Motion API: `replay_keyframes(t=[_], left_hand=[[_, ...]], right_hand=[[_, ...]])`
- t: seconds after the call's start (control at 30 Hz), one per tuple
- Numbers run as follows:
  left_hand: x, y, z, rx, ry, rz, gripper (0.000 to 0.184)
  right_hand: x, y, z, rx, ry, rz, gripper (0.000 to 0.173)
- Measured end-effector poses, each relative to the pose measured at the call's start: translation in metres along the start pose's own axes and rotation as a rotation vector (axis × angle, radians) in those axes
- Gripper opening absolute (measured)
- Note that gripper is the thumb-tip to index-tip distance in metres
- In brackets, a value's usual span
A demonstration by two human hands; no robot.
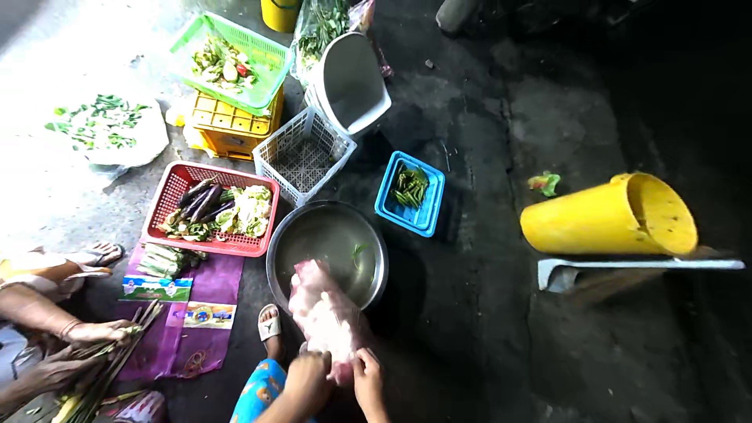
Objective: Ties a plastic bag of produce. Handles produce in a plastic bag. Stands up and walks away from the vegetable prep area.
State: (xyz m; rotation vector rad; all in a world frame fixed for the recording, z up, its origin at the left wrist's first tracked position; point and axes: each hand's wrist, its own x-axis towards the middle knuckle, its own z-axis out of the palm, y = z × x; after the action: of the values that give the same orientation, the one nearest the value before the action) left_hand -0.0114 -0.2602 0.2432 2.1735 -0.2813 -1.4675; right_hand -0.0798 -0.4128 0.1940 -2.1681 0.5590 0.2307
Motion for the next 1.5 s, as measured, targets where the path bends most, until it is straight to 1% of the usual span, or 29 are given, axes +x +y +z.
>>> replay_keyframes(t=[0.07, 0.1, 0.13, 0.17, 0.23, 0.27, 0.33, 0.37, 0.4, 0.43, 0.47, 0.5, 0.57, 0.63, 0.73, 0.83, 0.9, 0.93, 1.03, 1.07, 1.13, 1.2, 1.27, 1.33, 1.37, 1.4, 1.43, 1.47, 1.5], left_hand=[[-0.011, 0.01, 0.024, 0.024, -0.012, -0.007, 0.049], [-0.009, 0.011, 0.033, 0.009, 0.037, -0.013, 0.054], [-0.003, 0.012, 0.04, -0.014, 0.11, -0.016, 0.055], [0.004, 0.011, 0.047, -0.046, 0.215, -0.005, 0.051], [0.017, 0.009, 0.061, -0.151, 0.491, 0.037, 0.039], [0.02, 0.01, 0.064, -0.241, 0.598, 0.04, 0.04], [0.021, 0.009, 0.061, -0.388, 0.716, 0.018, 0.053], [0.021, 0.008, 0.057, -0.39, 0.694, -0.007, 0.056], [0.019, 0.007, 0.051, -0.341, 0.617, -0.032, 0.05], [0.018, 0.007, 0.045, -0.252, 0.526, -0.033, 0.041], [0.017, 0.006, 0.039, -0.153, 0.443, -0.014, 0.036], [0.017, 0.006, 0.034, -0.074, 0.368, 0.033, 0.035], [0.02, 0.0, 0.021, -0.002, 0.256, 0.192, 0.038], [0.025, -0.004, 0.004, 0.001, 0.211, 0.322, 0.039], [0.029, 0.007, -0.02, 0.021, 0.167, 0.436, 0.039], [0.034, 0.02, -0.033, 0.024, 0.213, 0.509, 0.037], [0.039, 0.025, -0.03, -0.051, 0.264, 0.478, 0.034], [0.039, 0.028, -0.028, -0.077, 0.27, 0.414, 0.034], [0.044, 0.041, -0.023, -0.055, 0.164, 0.107, 0.046], [0.049, 0.044, -0.022, -0.018, 0.14, 0.035, 0.045], [0.058, 0.051, -0.025, 0.061, 0.119, -0.032, 0.038], [0.064, 0.059, -0.035, 0.104, 0.089, -0.029, 0.036], [0.07, 0.061, -0.045, 0.059, 0.073, 0.015, 0.039], [0.079, 0.058, -0.056, -0.009, 0.086, 0.106, 0.042], [0.082, 0.058, -0.062, -0.016, 0.087, 0.144, 0.043], [0.083, 0.057, -0.067, -0.014, 0.085, 0.168, 0.045], [0.085, 0.054, -0.071, -0.019, 0.09, 0.177, 0.045], [0.087, 0.05, -0.075, -0.029, 0.105, 0.181, 0.046], [0.087, 0.046, -0.078, -0.034, 0.125, 0.184, 0.046]], right_hand=[[0.005, -0.006, 0.003, -0.011, -0.042, 0.058, 0.017], [0.008, -0.011, 0.006, -0.011, -0.052, 0.077, 0.017], [0.011, -0.017, 0.007, -0.006, -0.054, 0.088, 0.017], [0.014, -0.022, 0.008, 0.001, -0.052, 0.094, 0.017], [0.015, -0.029, 0.006, 0.015, -0.051, 0.082, 0.017], [0.015, -0.034, 0.003, 0.019, -0.058, 0.075, 0.017], [0.015, -0.04, -0.003, 0.025, -0.081, 0.078, 0.018], [0.016, -0.042, -0.005, 0.025, -0.091, 0.085, 0.019], [0.017, -0.042, -0.008, 0.019, -0.102, 0.093, 0.019], [0.018, -0.043, -0.01, 0.011, -0.114, 0.107, 0.019], [0.02, -0.043, -0.012, 0.001, -0.125, 0.12, 0.019], [0.022, -0.044, -0.013, -0.002, -0.132, 0.126, 0.019], [0.028, -0.044, -0.015, 0.008, -0.132, 0.115, 0.019], [0.034, -0.041, -0.016, 0.032, -0.11, 0.087, 0.018], [0.044, -0.043, -0.02, 0.071, -0.076, 0.042, 0.018], [0.058, -0.049, -0.028, 0.068, -0.053, 0.058, 0.019], [0.064, -0.051, -0.032, 0.065, -0.05, 0.128, 0.021], [0.067, -0.051, -0.031, 0.07, -0.043, 0.158, 0.021], [0.071, -0.054, -0.023, 0.121, -0.046, 0.215, 0.02], [0.071, -0.055, -0.021, 0.134, -0.055, 0.228, 0.02], [0.074, -0.054, -0.018, 0.133, -0.054, 0.238, 0.019], [0.083, -0.054, -0.019, 0.127, -0.036, 0.236, 0.02], [0.095, -0.055, -0.024, 0.093, -0.062, 0.214, 0.02], [0.109, -0.056, -0.041, 0.072, -0.141, 0.15, 0.023], [0.113, -0.055, -0.052, 0.107, -0.15, 0.101, 0.024], [0.115, -0.047, -0.064, 0.168, -0.118, 0.065, 0.025], [0.115, -0.034, -0.076, 0.231, -0.07, 0.076, 0.027], [0.112, -0.017, -0.087, 0.295, -0.034, 0.152, 0.031], [0.103, 0.002, -0.096, 0.35, -0.008, 0.288, 0.039]])
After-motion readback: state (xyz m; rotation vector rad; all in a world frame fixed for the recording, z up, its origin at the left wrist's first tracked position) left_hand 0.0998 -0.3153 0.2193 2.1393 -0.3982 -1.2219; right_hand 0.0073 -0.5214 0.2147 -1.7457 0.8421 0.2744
